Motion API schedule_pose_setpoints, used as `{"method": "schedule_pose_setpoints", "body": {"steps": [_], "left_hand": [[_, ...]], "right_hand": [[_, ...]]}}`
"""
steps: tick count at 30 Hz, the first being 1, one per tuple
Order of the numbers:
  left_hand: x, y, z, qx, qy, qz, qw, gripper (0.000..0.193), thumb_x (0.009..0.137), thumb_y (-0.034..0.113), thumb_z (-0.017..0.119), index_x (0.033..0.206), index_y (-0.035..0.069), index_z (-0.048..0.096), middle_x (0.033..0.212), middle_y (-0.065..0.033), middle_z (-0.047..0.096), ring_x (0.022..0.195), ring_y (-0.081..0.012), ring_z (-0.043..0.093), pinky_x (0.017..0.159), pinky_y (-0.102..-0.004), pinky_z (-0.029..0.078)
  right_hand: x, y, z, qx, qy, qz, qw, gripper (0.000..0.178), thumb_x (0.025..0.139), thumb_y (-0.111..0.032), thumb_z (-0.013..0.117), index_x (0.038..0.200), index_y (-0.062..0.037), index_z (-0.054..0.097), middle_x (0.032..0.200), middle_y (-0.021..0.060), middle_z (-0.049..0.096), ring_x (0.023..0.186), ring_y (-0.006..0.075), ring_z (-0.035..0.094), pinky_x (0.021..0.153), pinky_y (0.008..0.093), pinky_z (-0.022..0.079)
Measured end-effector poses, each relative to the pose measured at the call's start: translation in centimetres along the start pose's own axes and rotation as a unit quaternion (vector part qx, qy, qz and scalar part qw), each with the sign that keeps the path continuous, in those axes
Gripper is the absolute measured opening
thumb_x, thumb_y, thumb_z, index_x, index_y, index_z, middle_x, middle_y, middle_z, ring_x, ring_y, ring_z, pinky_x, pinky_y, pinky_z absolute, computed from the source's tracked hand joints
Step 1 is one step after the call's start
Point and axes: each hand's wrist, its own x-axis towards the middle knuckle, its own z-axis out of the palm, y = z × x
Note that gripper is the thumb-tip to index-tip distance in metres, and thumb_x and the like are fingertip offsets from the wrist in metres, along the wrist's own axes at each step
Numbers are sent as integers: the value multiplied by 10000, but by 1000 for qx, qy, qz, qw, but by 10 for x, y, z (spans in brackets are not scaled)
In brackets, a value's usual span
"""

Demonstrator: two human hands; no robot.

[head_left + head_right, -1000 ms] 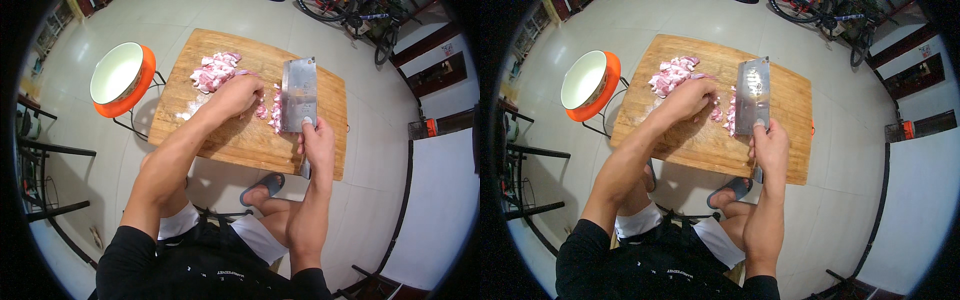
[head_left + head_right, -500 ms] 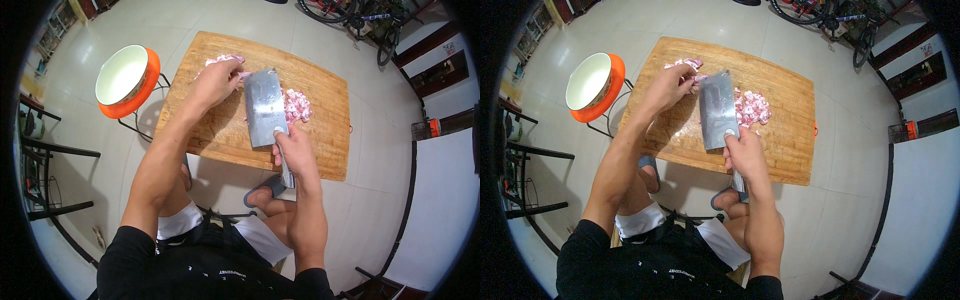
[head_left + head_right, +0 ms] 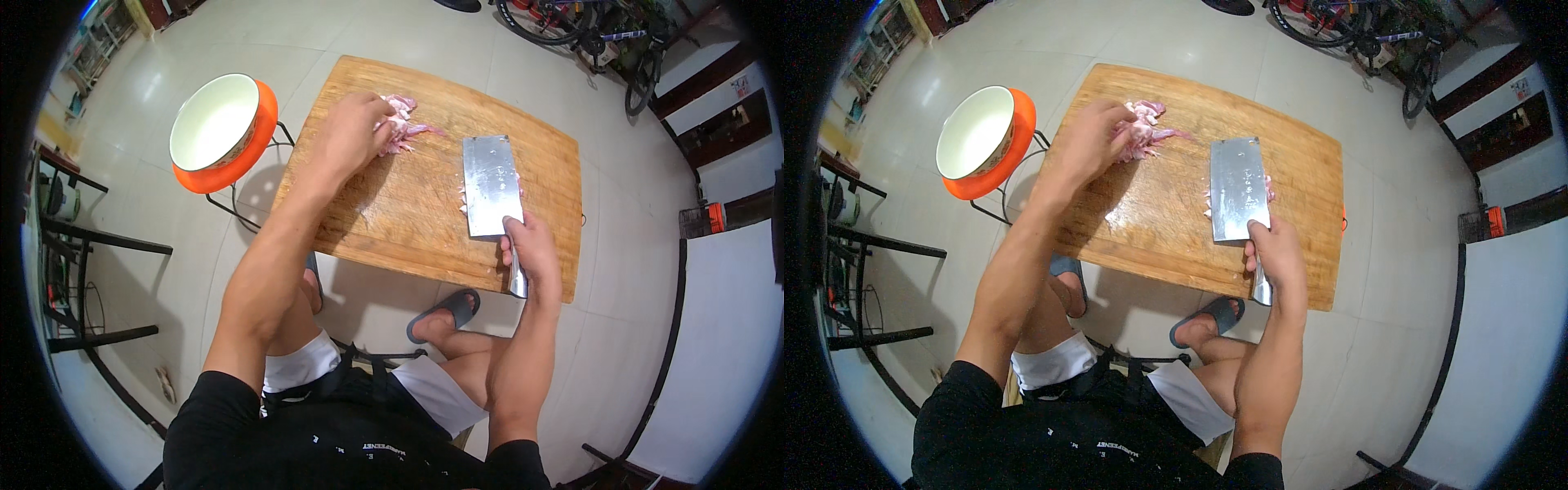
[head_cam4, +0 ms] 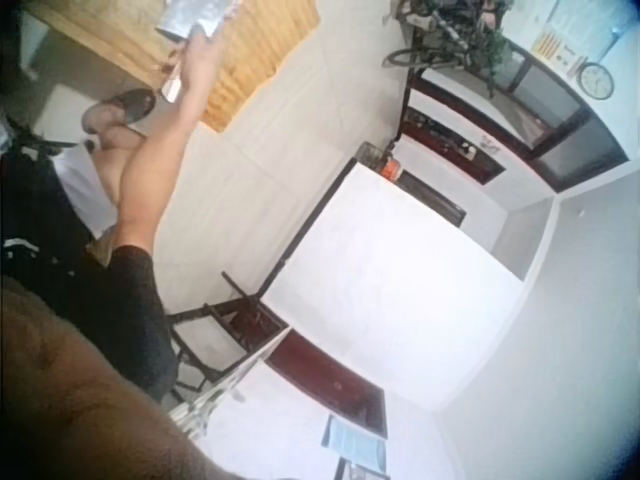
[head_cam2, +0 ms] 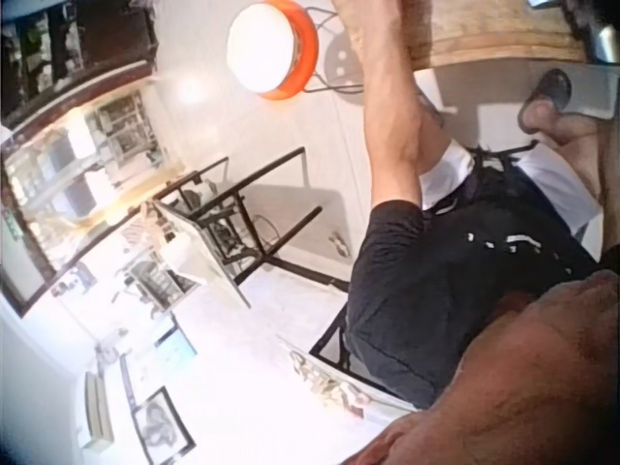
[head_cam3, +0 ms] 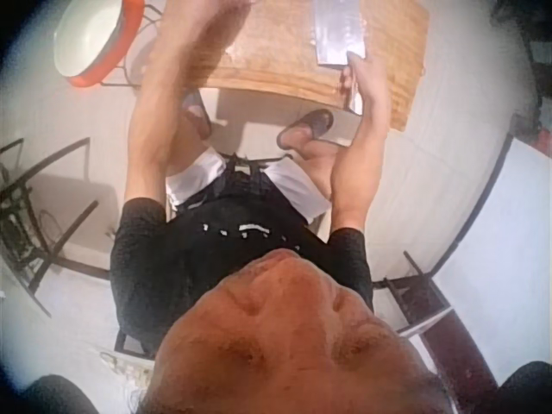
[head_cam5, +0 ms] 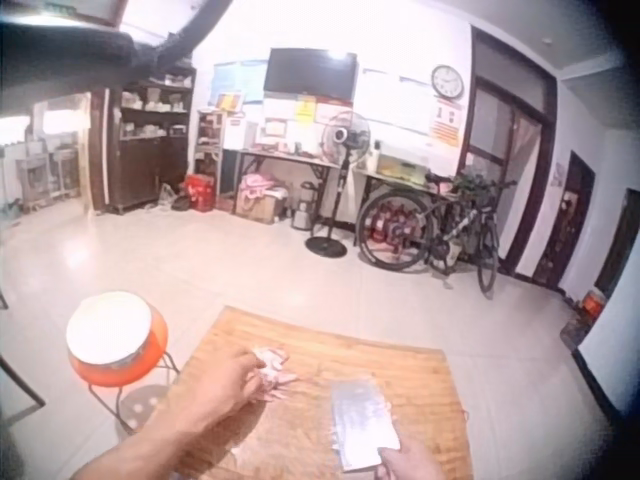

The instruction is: The person uses a cleaver to chop pieces of raw meat on a wooden cutting board. They repeatedly slice the meat into smaller pieces and gather them into a pile on the board.

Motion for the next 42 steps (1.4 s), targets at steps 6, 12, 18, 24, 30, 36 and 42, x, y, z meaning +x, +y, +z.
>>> {"method": "schedule_pose_setpoints", "body": {"steps": [6, 12, 18, 24, 30, 36, 42], "left_hand": [[3, 11, 44, 89, 43, 139, 985, 201, 945, 159, 773, 1121, 63, 785, 1314, -89, 720, 1303, -297, 621, 1180, -503, 442], [-1, 11, 73, 206, -6, 90, 974, 196, 966, 169, 722, 1077, 17, 777, 1266, -109, 716, 1333, -300, 598, 1220, -554, 406], [-2, 23, 67, 221, -61, 85, 970, 175, 982, 159, 687, 1044, 16, 768, 1179, -130, 704, 1312, -307, 603, 1235, -581, 385], [-14, 51, 48, 56, -131, 108, 984, 122, 969, 157, 701, 985, 45, 747, 1104, -130, 702, 1203, -341, 626, 1148, -527, 447], [-45, 44, 33, -5, -203, 239, 950, 126, 916, 136, 745, 1006, 53, 719, 1057, -135, 702, 1109, -344, 653, 1063, -470, 486], [-47, 42, -4, -51, -184, 259, 947, 225, 887, 154, 761, 1070, 28, 724, 1000, -127, 694, 1027, -343, 675, 958, -461, 534], [-54, 41, 5, -63, -112, 9, 992, 308, 935, 261, 805, 1104, 20, 715, 1048, -161, 668, 1027, -392, 676, 867, -505, 570]], "right_hand": [[-7, -8, -5, -18, 40, -2, 999, 183, 1036, -134, 574, 1017, 26, 661, 679, 43, 618, 483, 135, 553, 474, 313, 451], [-14, -7, -5, 2, 73, -21, 997, 183, 1060, -154, 578, 1083, 11, 653, 692, 45, 621, 475, 135, 551, 457, 313, 462], [-15, -6, -6, 8, 101, -42, 994, 192, 1068, -155, 580, 1110, 15, 656, 697, 46, 621, 482, 125, 557, 457, 311, 461], [-22, -14, 1, 22, 107, -57, 992, 201, 1080, -167, 598, 1104, 19, 671, 694, 46, 627, 483, 118, 564, 462, 307, 462], [-27, -13, 6, -54, 82, -78, 992, 211, 1080, -173, 615, 1053, 20, 698, 676, 55, 652, 503, 121, 601, 484, 314, 480], [-25, -8, 13, -169, 100, -168, 966, 253, 1010, -219, 660, 1011, 29, 706, 701, 183, 636, 619, 253, 638, 633, 421, 507], [-28, -17, 22, -214, 93, -141, 962, 286, 989, -262, 660, 1037, 13, 722, 740, 245, 617, 649, 353, 618, 671, 462, 499]]}}
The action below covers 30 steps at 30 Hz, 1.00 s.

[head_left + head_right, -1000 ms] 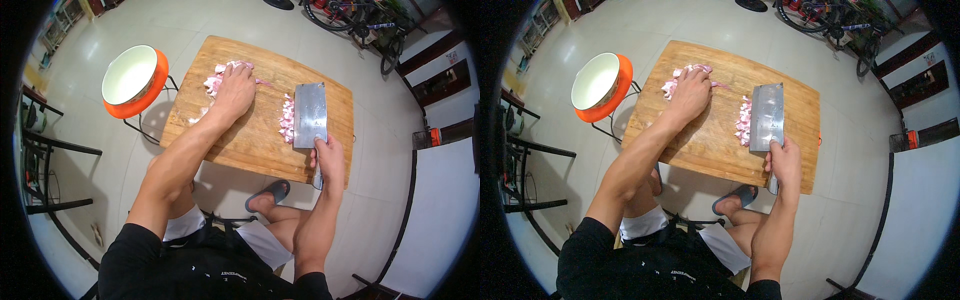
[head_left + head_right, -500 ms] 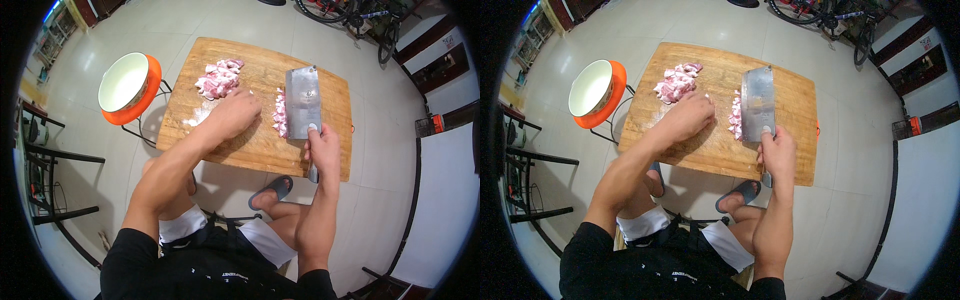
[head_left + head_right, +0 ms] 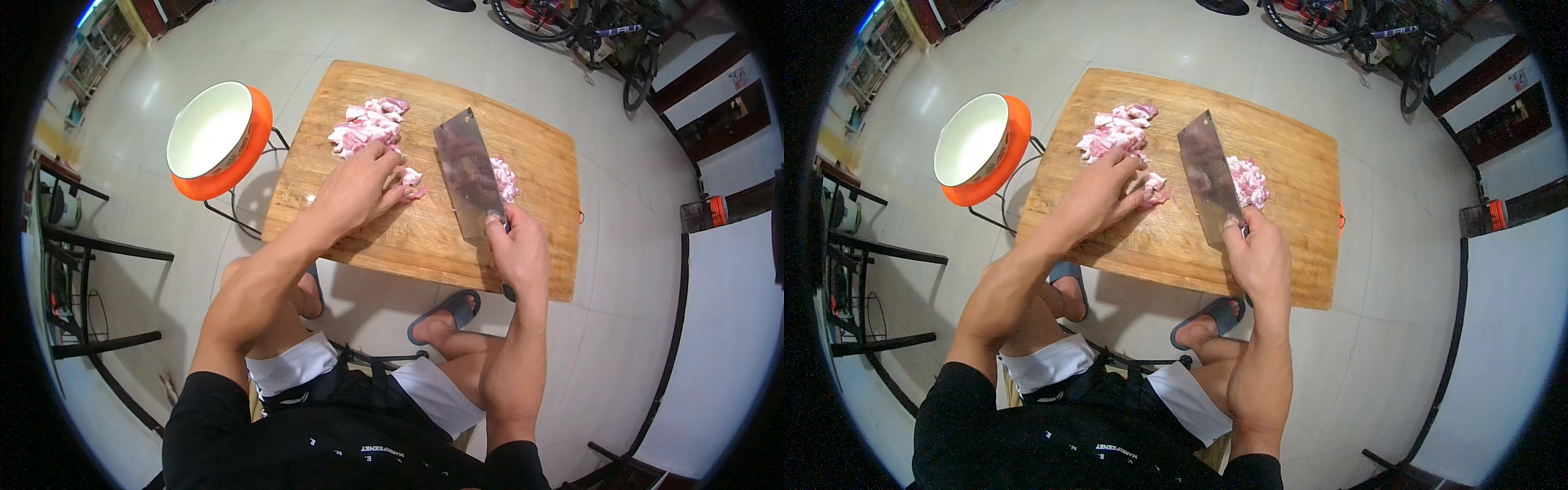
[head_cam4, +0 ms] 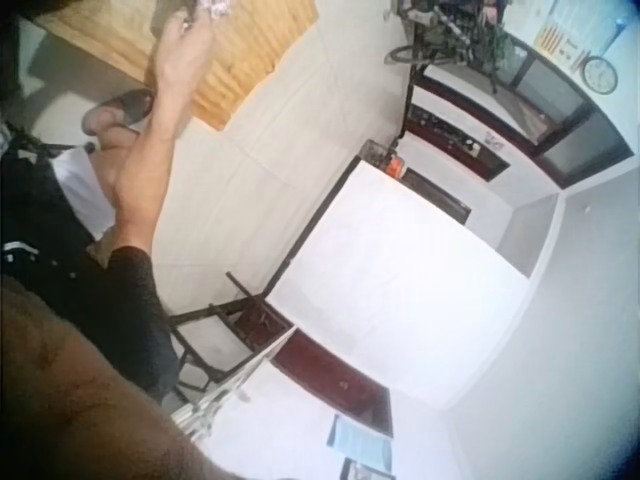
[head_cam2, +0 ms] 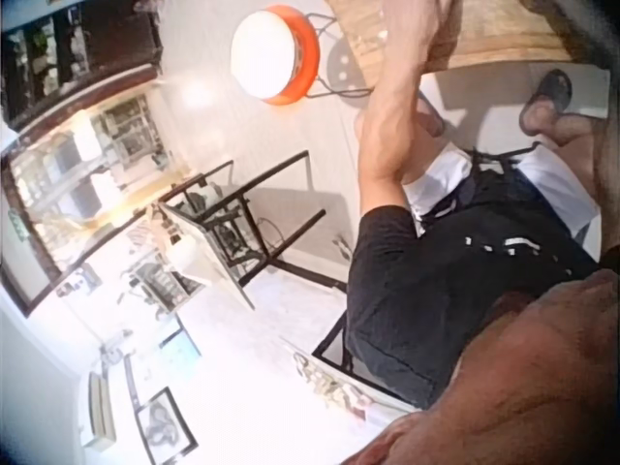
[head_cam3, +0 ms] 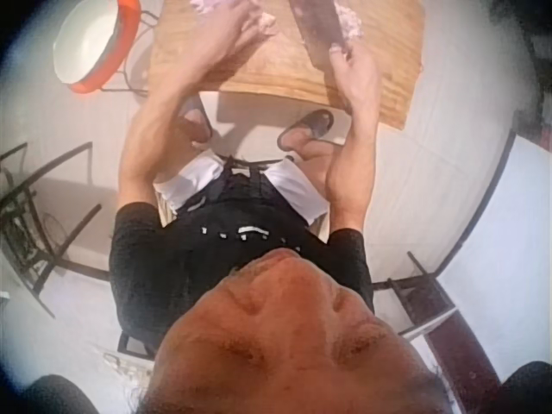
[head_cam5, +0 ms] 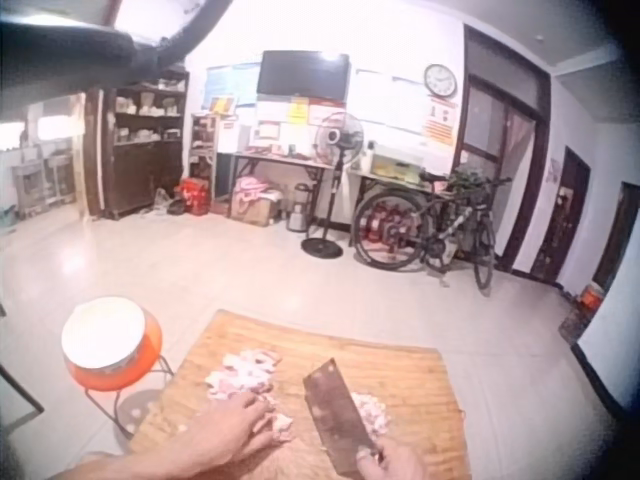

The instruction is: The person uses a cleaver to chop pieces of raw meat on a wooden cutting board. They repeatedly slice the meat into smaller pieces and gather them into a pile on the board.

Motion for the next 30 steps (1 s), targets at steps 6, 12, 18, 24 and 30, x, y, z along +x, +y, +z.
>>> {"method": "schedule_pose_setpoints", "body": {"steps": [6, 12, 18, 24, 30], "left_hand": [[1, 0, 6, 54, -37, 53, 996, 235, 935, 231, 788, 1022, 28, 706, 1020, -174, 668, 1024, -402, 680, 872, -500, 578], [1, 3, 23, -45, -72, 56, 995, 268, 914, 97, 754, 1173, 40, 728, 1060, -164, 718, 1016, -363, 712, 892, -452, 589], [12, 17, 15, -300, -77, -117, 943, 261, 1001, 118, 743, 1238, 12, 715, 1050, -130, 763, 933, -229, 736, 856, -380, 591], [7, 2, 6, -43, -48, -71, 995, 165, 1000, 149, 702, 1089, 27, 768, 924, -191, 768, 922, -424, 749, 859, -476, 599], [2, -4, 1, 40, -17, -60, 997, 201, 965, 152, 735, 1131, 40, 757, 1133, -173, 733, 1078, -420, 709, 933, -498, 582]], "right_hand": [[0, 1, 3, 3, -4, -11, 1000, 288, 996, -258, 656, 1060, 14, 726, 751, 256, 622, 657, 369, 617, 679, 463, 504], [2, 7, 6, 7, 2, -9, 1000, 285, 999, -245, 653, 1102, 3, 749, 785, 258, 652, 675, 348, 642, 697, 445, 522], [3, 14, 5, 25, 15, 7, 1000, 284, 999, -229, 654, 1121, 5, 760, 773, 223, 669, 662, 279, 643, 694, 426, 527], [3, 12, 2, 32, 19, 21, 999, 307, 981, -233, 658, 1116, 23, 760, 751, 196, 664, 656, 232, 633, 680, 417, 521], [1, 5, 0, 20, 22, 22, 999, 302, 974, -235, 651, 1091, 23, 756, 740, 203, 650, 653, 251, 627, 676, 421, 515]]}}
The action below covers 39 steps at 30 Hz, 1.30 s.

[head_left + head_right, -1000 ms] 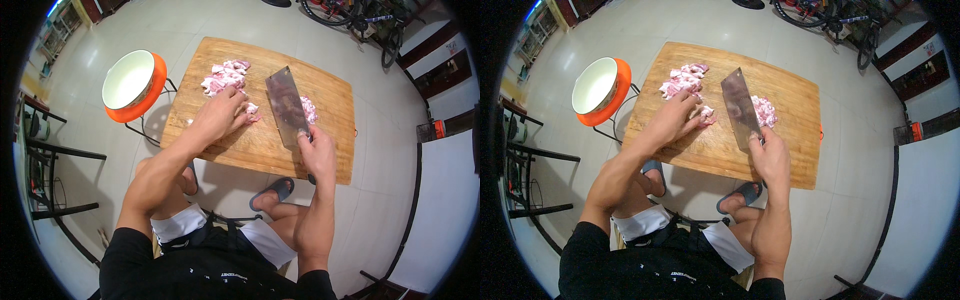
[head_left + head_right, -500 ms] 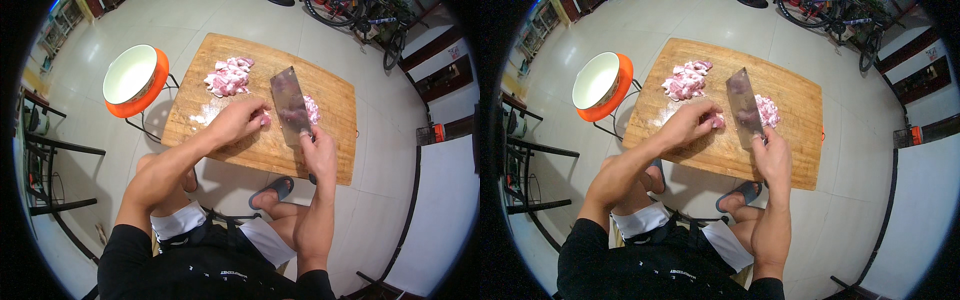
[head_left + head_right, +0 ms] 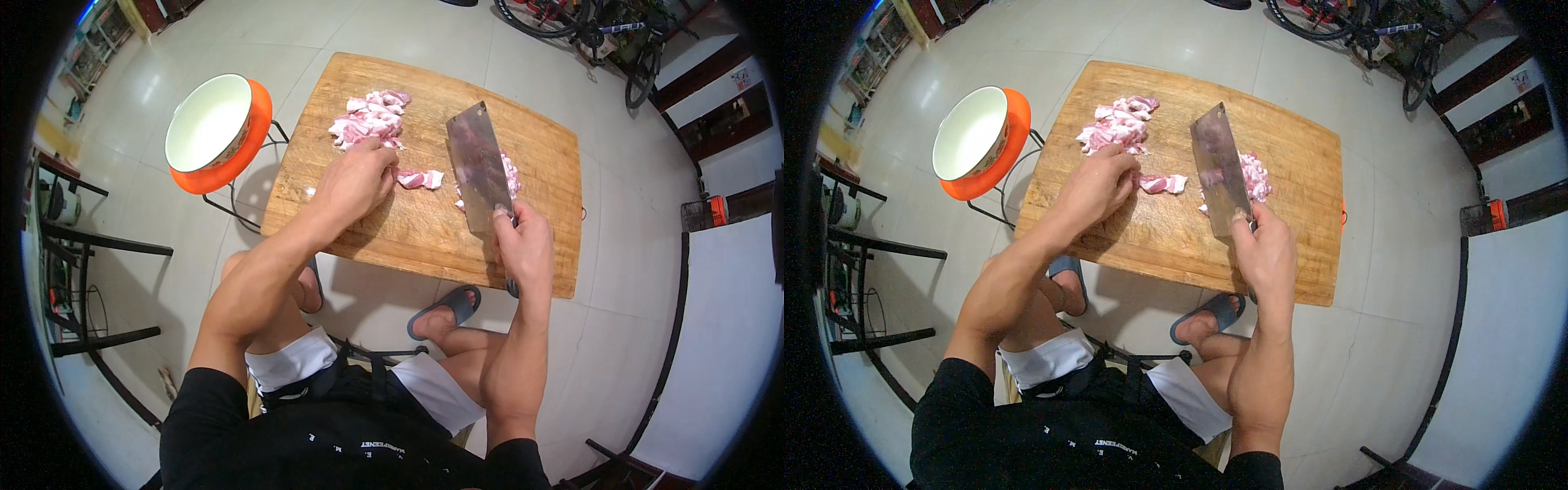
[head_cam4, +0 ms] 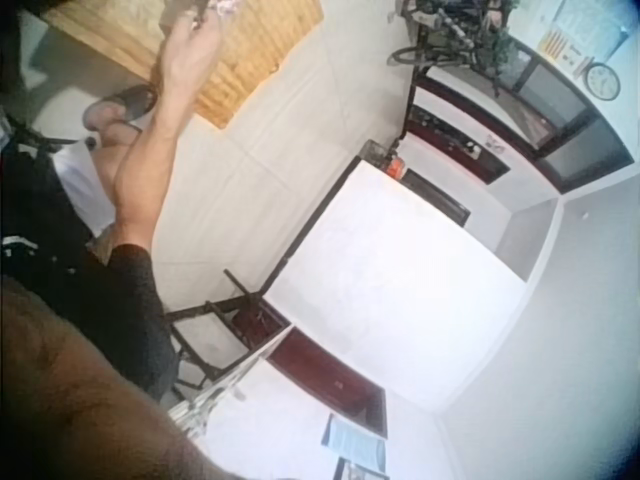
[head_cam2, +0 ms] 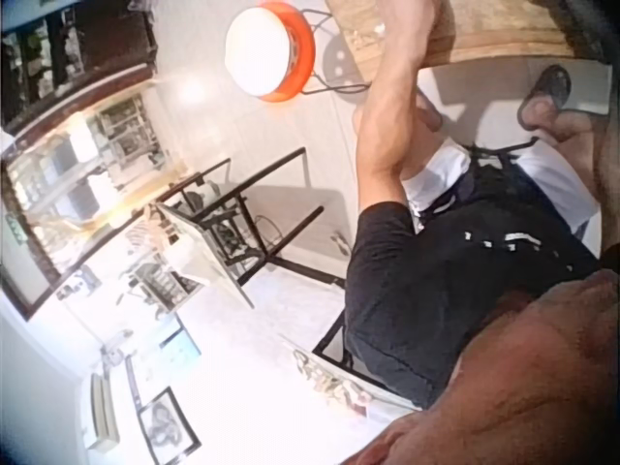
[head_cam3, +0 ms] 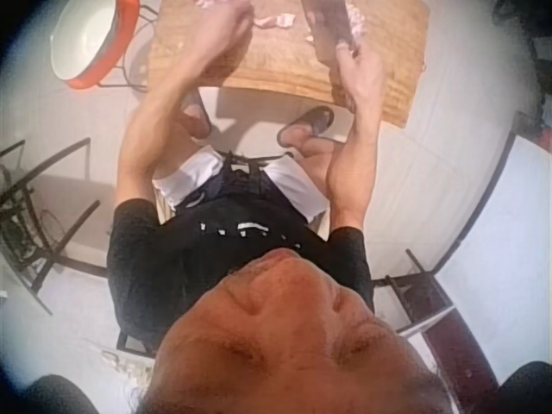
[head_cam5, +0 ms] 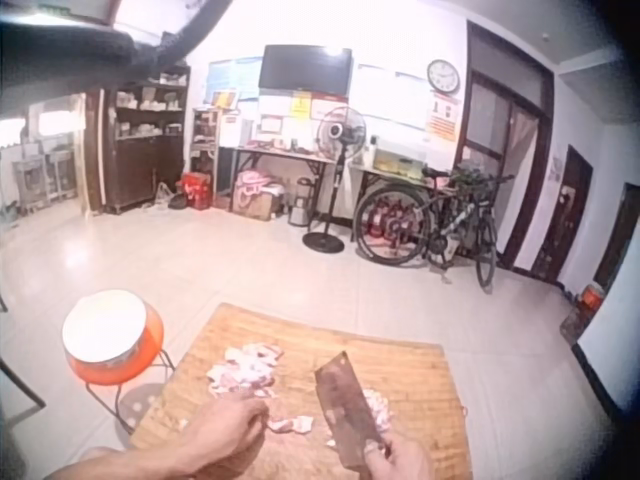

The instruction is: The person uses a cleaver to chop pieces of raw meat on a wooden cutting board. They repeatedly slice the meat into smaller pieces and gather them into a pile on the board.

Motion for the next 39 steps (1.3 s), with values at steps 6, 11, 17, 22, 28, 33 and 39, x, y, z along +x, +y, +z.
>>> {"method": "schedule_pose_setpoints", "body": {"steps": [6, 11, 17, 22, 28, 33, 39], "left_hand": [[8, 10, 23, -86, 62, 195, 975, 186, 938, 131, 769, 1083, 17, 748, 1089, -162, 706, 1074, -388, 688, 921, -492, 573], [16, 6, 41, -34, -18, 203, 979, 156, 967, 176, 743, 1012, 27, 746, 1021, -142, 686, 1012, -373, 690, 863, -494, 572], [9, 17, 27, -5, -55, 193, 980, 147, 978, 175, 737, 1047, 47, 756, 1067, -113, 697, 1015, -358, 700, 865, -480, 583], [6, 17, 32, -16, -26, 233, 972, 145, 950, 165, 740, 1041, 52, 747, 1082, -103, 699, 1019, -353, 699, 864, -477, 580], [7, 10, 42, -17, -32, 260, 965, 112, 961, 140, 703, 1010, 43, 732, 1080, -123, 703, 1037, -355, 694, 869, -468, 574], [7, 16, 38, -54, -59, 213, 974, 114, 947, 124, 711, 958, 11, 726, 1001, -163, 697, 984, -391, 700, 832, -489, 577], [8, 14, 34, -62, -45, 216, 973, 141, 930, 121, 675, 872, 4, 728, 958, -184, 687, 963, -412, 706, 841, -508, 578]], "right_hand": [[-3, -5, 1, -35, 5, -10, 999, 319, 981, -270, 668, 981, 44, 727, 715, 252, 622, 638, 357, 617, 658, 466, 503], [-11, -14, 4, -65, 3, -22, 998, 365, 991, -304, 681, 913, 51, 716, 712, 291, 624, 663, 461, 648, 650, 523, 499], [-22, -22, 1, -150, -22, -81, 985, 335, 990, -260, 663, 891, 56, 709, 798, 327, 668, 796, 532, 689, 733, 591, 527], [-31, -32, 1, -192, -31, -93, 977, 309, 1003, -229, 642, 919, 57, 721, 880, 320, 713, 849, 539, 702, 792, 609, 547], [-38, -41, -1, -240, -78, -97, 963, 323, 1017, -190, 595, 928, 106, 687, 918, 359, 694, 907, 553, 691, 841, 614, 542], [-22, -53, 10, -241, -105, -106, 959, 355, 1021, -180, 563, 919, 137, 689, 929, 399, 674, 935, 575, 682, 867, 623, 537], [12, -64, 33, -221, -96, -118, 963, 376, 1023, -184, 567, 897, 146, 699, 939, 418, 672, 950, 576, 692, 877, 636, 543]]}}
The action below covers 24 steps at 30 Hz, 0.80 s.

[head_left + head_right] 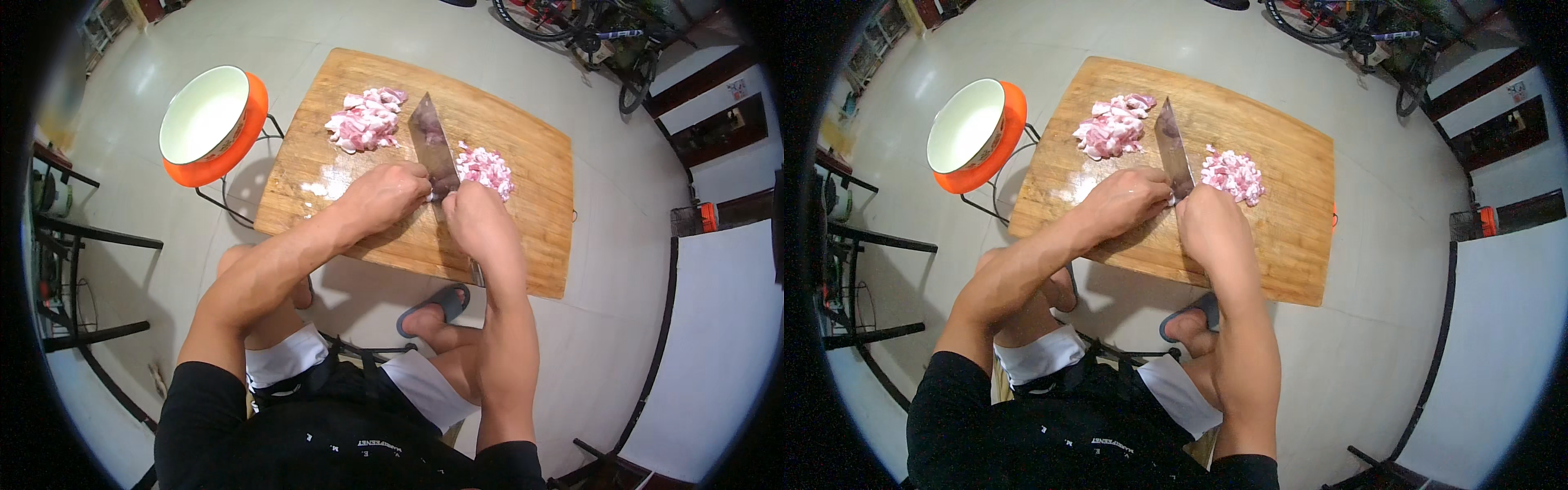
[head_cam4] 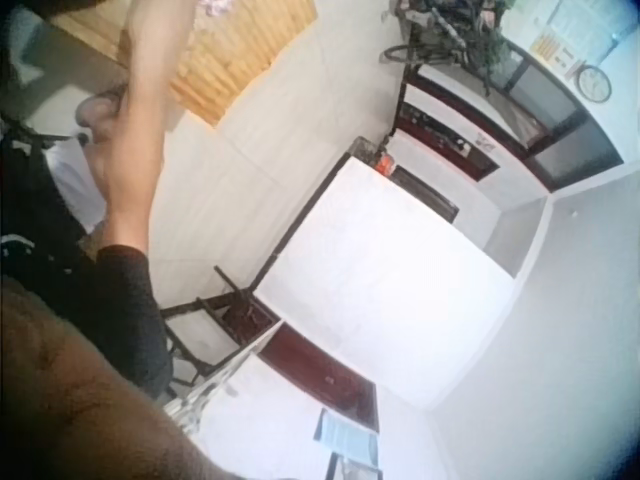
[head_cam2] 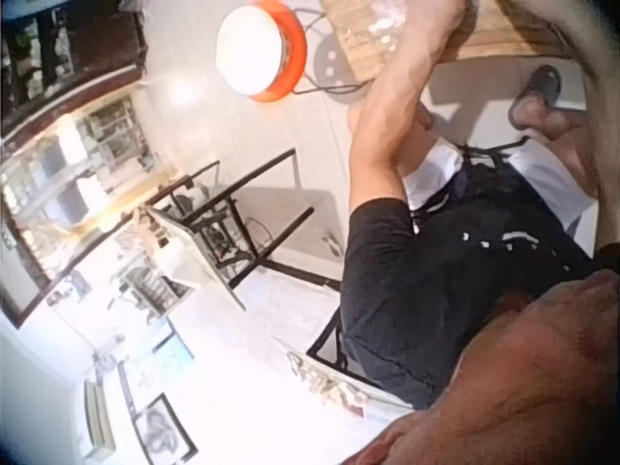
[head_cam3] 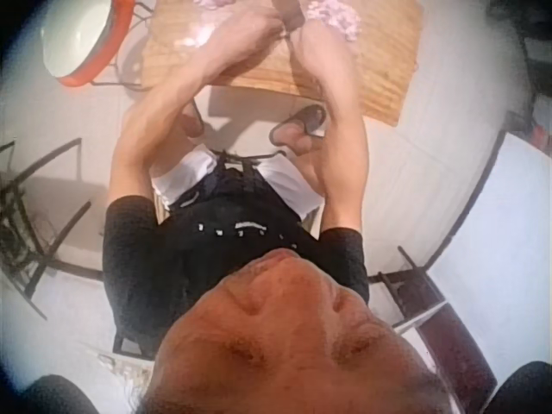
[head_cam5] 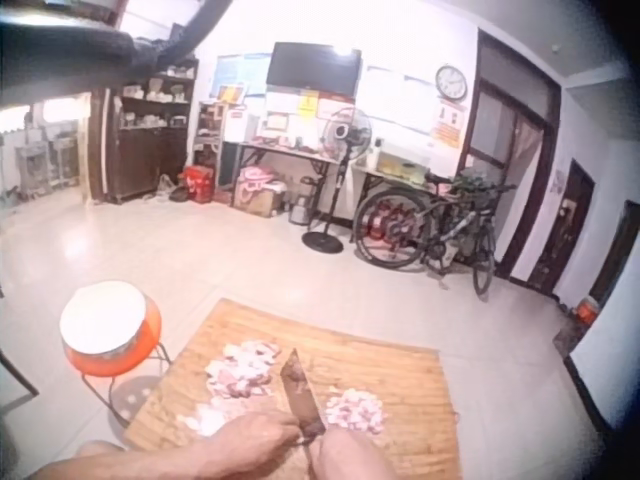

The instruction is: The person uses a cleaver to chop pieces of raw meat on a wooden cutting board. They repeatedly slice the meat into smaller pieces and gather them into a pile on the board.

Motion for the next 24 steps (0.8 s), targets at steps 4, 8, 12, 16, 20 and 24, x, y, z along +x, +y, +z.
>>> {"method": "schedule_pose_setpoints", "body": {"steps": [4, 8, 12, 16, 20, 24], "left_hand": [[-3, -2, 6, 7, 30, 10, 999, 107, 921, 98, 716, 912, -8, 703, 978, -182, 690, 969, -419, 703, 830, -511, 573], [-4, -1, 11, -4, 41, 1, 999, 101, 919, 94, 705, 912, -7, 708, 987, -188, 693, 975, -422, 704, 841, -519, 570], [-3, -2, 10, 6, 35, 8, 999, 134, 913, 99, 665, 909, -12, 740, 988, -185, 708, 985, -411, 712, 865, -503, 584], [-2, -5, 5, 2, 3, 6, 1000, 110, 908, 108, 712, 906, -2, 716, 989, -184, 714, 983, -414, 709, 848, -519, 572], [-7, -5, 7, -41, -17, 41, 998, 138, 901, 132, 688, 913, 12, 754, 961, -174, 706, 969, -416, 707, 849, -510, 589], [-17, 1, 7, -30, 24, 16, 999, 144, 936, 156, 718, 909, 15, 725, 996, -164, 696, 967, -408, 702, 836, -508, 584]], "right_hand": [[-18, 5, 2, -29, 15, -22, 999, 389, 1045, -188, 553, 907, 151, 684, 870, 388, 688, 899, 560, 711, 828, 615, 564], [-60, 11, 1, -7, -28, 25, 999, 399, 1071, -181, 534, 904, 160, 655, 734, 341, 675, 767, 520, 726, 754, 579, 579], [-66, 10, 4, -19, -32, 38, 999, 387, 1072, -165, 524, 909, 165, 644, 686, 328, 657, 703, 504, 718, 735, 565, 583], [-27, 10, 20, -51, 49, -51, 996, 392, 1061, -180, 541, 891, 154, 656, 708, 356, 650, 728, 524, 715, 758, 561, 587], [20, 14, 28, -50, 91, -72, 992, 375, 1032, -178, 559, 840, 126, 663, 698, 332, 655, 651, 471, 720, 688, 548, 584], [41, 41, 24, 126, -13, 46, 991, 349, 1020, -167, 548, 766, 56, 635, 644, 171, 644, 499, 276, 653, 512, 455, 518]]}}
